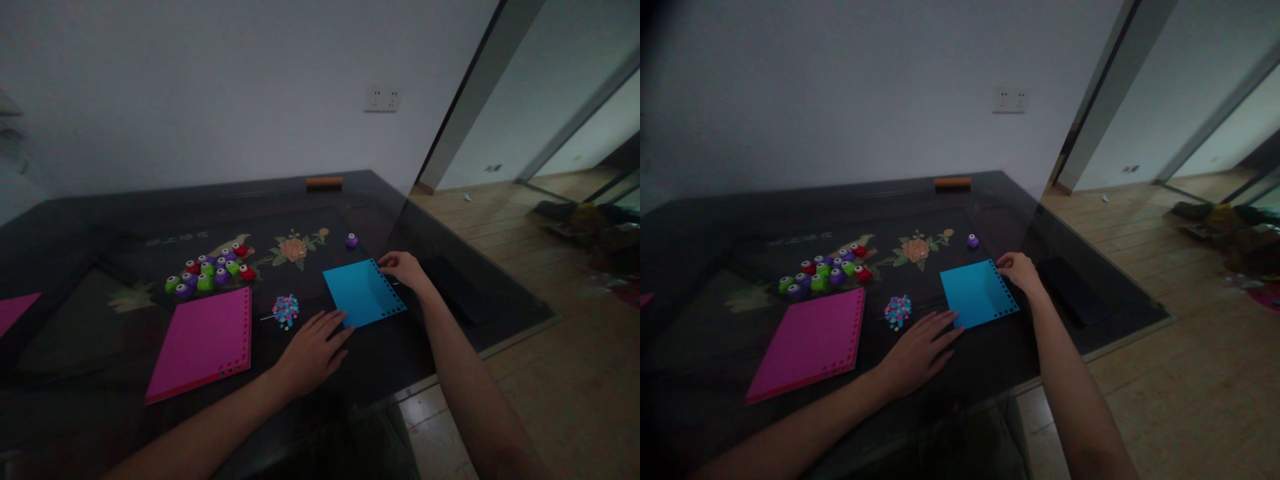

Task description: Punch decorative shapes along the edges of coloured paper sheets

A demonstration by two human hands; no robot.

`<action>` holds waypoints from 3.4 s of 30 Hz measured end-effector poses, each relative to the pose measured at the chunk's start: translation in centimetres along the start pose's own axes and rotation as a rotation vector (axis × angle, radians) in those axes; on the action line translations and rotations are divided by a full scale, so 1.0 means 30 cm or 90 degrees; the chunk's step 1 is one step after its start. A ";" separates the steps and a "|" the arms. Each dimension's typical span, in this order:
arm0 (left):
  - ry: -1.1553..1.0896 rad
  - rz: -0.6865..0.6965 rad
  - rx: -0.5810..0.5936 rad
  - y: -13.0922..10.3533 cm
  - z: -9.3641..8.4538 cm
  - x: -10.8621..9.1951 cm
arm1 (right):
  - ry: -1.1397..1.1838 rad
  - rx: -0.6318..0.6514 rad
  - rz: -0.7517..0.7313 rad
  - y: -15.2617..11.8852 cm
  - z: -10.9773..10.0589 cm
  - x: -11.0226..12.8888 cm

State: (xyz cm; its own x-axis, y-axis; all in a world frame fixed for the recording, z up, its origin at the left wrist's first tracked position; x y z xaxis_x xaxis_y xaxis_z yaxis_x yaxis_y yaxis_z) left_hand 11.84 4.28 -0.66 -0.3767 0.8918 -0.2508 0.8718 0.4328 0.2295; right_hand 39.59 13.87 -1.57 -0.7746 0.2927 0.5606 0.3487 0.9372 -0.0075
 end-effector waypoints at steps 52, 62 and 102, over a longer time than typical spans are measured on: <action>0.018 -0.472 -0.143 -0.604 -0.354 0.721 | -0.114 0.197 -0.490 -0.300 0.447 0.890; 0.018 -0.491 -0.130 -0.600 -0.357 0.717 | -0.120 0.167 -0.528 -0.313 0.520 0.911; -0.546 -0.658 -0.474 -0.613 -0.425 0.664 | 0.377 0.480 -0.310 -0.288 0.528 0.919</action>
State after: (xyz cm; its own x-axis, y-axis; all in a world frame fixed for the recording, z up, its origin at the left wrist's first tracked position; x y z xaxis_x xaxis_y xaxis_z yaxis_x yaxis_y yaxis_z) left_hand -15.67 15.77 2.11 -0.1847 -0.0598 -0.9810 -0.0970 0.9944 -0.0424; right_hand 6.86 16.84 0.83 -0.2935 -0.0931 0.9514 -0.5004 0.8630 -0.0699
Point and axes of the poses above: each hand's wrist, its own y-axis towards the middle knuckle, its own z-axis out of the palm, x = y × z, the point moved 6 cm from there along y, towards the middle knuckle
